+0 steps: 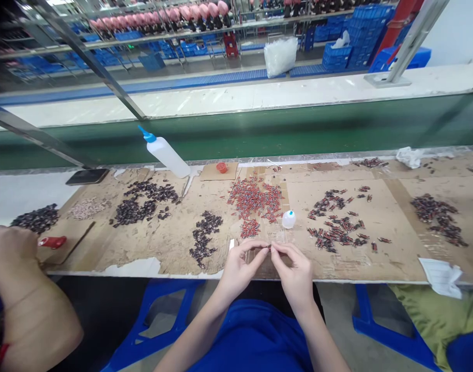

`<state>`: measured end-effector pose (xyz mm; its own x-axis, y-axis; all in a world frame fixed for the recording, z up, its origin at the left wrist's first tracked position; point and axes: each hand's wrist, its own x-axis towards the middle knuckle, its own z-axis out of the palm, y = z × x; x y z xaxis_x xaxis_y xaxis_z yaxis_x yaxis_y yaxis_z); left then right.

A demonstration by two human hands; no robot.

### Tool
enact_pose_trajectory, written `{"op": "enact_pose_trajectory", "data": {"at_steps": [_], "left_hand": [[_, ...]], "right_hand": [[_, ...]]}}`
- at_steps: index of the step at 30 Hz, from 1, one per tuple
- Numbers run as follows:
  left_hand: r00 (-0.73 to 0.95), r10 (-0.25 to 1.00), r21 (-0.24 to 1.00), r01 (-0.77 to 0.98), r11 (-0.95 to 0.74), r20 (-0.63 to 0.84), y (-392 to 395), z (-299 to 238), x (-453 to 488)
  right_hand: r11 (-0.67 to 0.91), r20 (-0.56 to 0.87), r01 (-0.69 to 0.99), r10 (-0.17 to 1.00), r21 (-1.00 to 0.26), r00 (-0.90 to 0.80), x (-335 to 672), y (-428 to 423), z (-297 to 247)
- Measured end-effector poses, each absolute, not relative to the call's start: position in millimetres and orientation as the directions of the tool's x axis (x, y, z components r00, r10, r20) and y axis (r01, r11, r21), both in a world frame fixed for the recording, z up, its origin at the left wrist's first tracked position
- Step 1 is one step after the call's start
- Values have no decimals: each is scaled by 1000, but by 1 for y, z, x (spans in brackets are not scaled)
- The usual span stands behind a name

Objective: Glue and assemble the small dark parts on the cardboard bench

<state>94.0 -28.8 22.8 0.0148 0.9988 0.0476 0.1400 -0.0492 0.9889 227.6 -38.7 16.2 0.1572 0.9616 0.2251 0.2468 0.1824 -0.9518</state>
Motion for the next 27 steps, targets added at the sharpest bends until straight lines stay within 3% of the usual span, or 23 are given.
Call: {"op": "enact_pose_trajectory", "data": {"at_steps": [5,8,12,15,17,19,22,25,27], "left_hand": [[1,999,988,152,-34,34,-30,21,95],[17,999,986,160,-36,34,-30,20,96],[68,997,982,182,-42,30,-30,20,99],[187,981,977,193,-90,54,-25,21,91],[165,981,948,281,-150,106,-19,21,75],[8,980,866,467,-180,200,-10,18,51],[-185,953,654,756,-17,239,2,11,14],[-176,959,511,859,39,223,8,4,-11],[-151,966,465,884,36,212,10,1,-18]], "right_hand": [[248,291,310,951,-918,101,230,-40,20],[224,260,304,962,-926,82,232,-40,18],[123,167,262,975,-957,150,236,-41,13],[102,165,298,967,-949,194,246,-41,11],[85,185,341,944,-936,274,260,-38,10],[45,223,401,885,-915,409,277,-34,10],[7,377,608,790,-794,483,297,-26,7],[58,519,777,775,-627,361,300,-14,0],[121,532,805,805,-581,262,292,-4,-7]]}}
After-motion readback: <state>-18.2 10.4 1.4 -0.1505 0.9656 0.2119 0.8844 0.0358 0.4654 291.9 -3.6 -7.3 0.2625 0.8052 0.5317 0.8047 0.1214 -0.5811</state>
